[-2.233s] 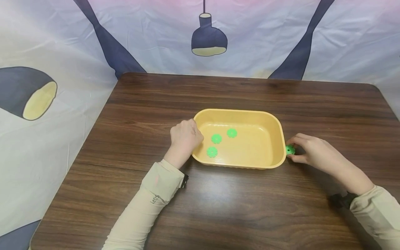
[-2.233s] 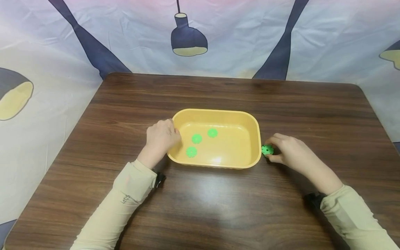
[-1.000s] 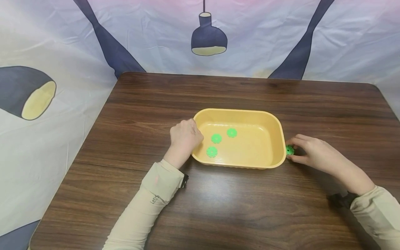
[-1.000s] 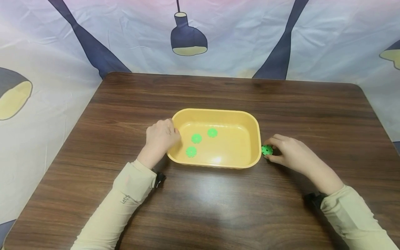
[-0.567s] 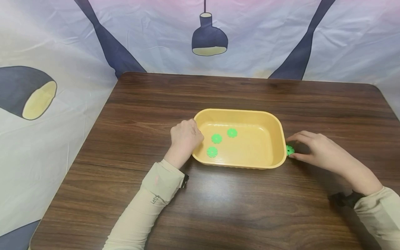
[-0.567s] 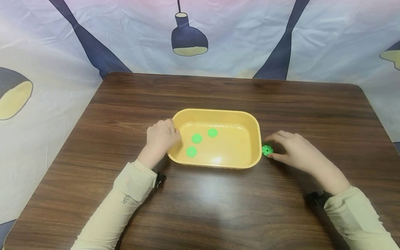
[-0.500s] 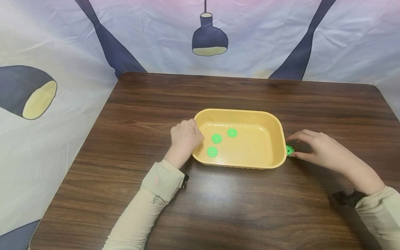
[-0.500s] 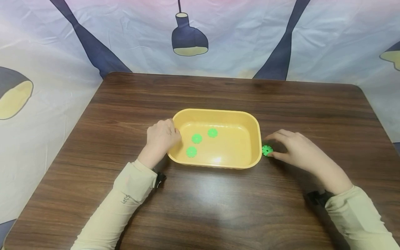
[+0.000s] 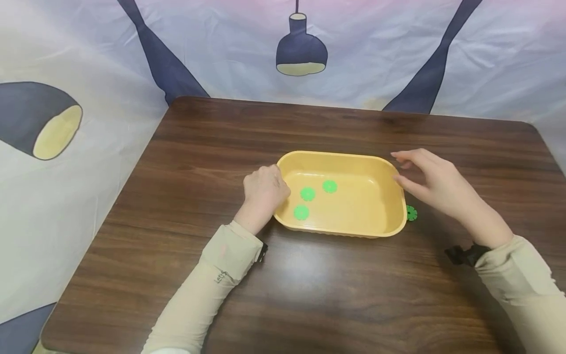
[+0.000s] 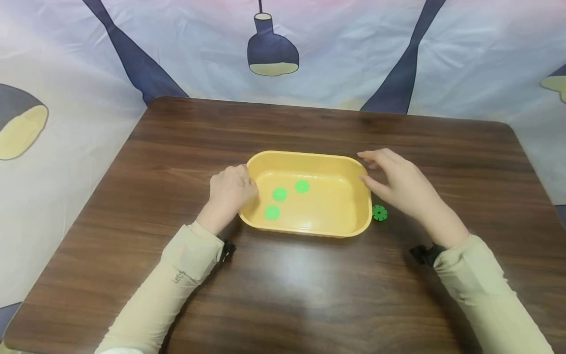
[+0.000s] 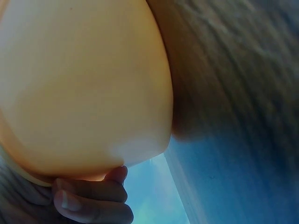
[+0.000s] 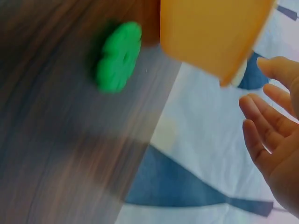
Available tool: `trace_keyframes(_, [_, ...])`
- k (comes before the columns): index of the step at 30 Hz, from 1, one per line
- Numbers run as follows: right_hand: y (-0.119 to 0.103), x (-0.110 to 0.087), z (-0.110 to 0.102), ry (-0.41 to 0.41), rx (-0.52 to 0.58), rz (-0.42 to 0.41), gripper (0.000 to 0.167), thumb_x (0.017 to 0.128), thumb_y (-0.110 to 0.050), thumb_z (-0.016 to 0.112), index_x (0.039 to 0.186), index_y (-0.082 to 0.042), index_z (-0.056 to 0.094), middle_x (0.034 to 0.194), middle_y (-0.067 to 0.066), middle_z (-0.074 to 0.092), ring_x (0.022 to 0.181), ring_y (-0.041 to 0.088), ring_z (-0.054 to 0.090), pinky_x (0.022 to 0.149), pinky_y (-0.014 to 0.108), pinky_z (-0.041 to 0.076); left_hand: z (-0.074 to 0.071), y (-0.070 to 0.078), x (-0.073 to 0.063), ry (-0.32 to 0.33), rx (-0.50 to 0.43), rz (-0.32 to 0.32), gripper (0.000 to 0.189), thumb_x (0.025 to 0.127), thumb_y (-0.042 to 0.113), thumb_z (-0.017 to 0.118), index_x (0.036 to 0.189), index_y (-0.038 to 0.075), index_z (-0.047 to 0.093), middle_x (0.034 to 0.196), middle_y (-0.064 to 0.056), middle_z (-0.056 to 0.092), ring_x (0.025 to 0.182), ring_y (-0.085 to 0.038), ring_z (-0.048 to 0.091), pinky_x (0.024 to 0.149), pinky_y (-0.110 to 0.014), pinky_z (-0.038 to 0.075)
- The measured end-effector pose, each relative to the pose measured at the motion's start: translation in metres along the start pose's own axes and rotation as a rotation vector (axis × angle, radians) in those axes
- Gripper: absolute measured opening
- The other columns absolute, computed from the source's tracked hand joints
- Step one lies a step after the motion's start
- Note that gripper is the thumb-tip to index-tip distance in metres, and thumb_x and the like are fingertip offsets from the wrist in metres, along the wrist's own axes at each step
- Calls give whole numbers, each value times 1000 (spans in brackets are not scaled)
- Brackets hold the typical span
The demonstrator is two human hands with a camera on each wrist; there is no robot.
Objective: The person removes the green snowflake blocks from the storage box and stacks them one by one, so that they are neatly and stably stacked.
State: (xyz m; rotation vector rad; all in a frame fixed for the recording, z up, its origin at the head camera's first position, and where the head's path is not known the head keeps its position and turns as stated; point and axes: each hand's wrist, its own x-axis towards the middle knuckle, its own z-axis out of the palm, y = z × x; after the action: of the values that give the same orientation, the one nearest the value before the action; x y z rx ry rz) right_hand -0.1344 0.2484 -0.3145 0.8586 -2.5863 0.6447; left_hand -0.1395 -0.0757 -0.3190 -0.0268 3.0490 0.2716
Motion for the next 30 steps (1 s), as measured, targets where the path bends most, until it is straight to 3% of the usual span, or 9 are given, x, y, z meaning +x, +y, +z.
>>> trace_keyframes(3, [-4, 13, 12, -43, 27, -13, 47, 74, -8, 76, 118, -5, 59, 101, 8, 61, 89, 19, 58, 70, 32, 45, -1, 1, 1, -8, 8, -4, 9, 73, 13, 53, 64, 13, 51, 62, -4, 55, 59, -21, 55, 55, -37, 45])
trace_keyframes(9, [-16, 34, 36, -198, 125, 25, 47, 79, -17, 74, 121, -5, 57, 109, 9, 61, 98, 23, 58, 80, 40, 47, 1, -1, -1, 12, 16, -5, 10, 72, 12, 53, 62, 13, 50, 60, -3, 55, 57, -21, 55, 53, -37, 46])
trace_keyframes(14, [-25, 46, 54, -297, 107, -68, 44, 81, -20, 72, 118, -2, 57, 108, 12, 63, 97, 24, 60, 83, 42, 47, 2, -2, -2, 17, 9, -11, 10, 71, 11, 52, 61, 13, 49, 60, -3, 54, 57, -21, 55, 53, -38, 46])
trace_keyframes(18, [-29, 50, 63, -352, 56, -122, 44, 82, -26, 70, 118, -3, 59, 113, 10, 62, 105, 25, 58, 88, 41, 45, 3, 0, -3, 4, 1, -20, 11, 71, 10, 52, 61, 13, 49, 61, -4, 55, 59, -21, 55, 55, -38, 46])
trace_keyframes(30, [-31, 44, 75, -505, 57, -112, 51, 85, -33, 66, 127, -6, 53, 125, 13, 55, 120, 30, 48, 100, 47, 35, 4, 6, -1, 11, -6, 11, 12, 73, 14, 56, 62, 13, 51, 63, -4, 58, 62, -23, 59, 58, -38, 48])
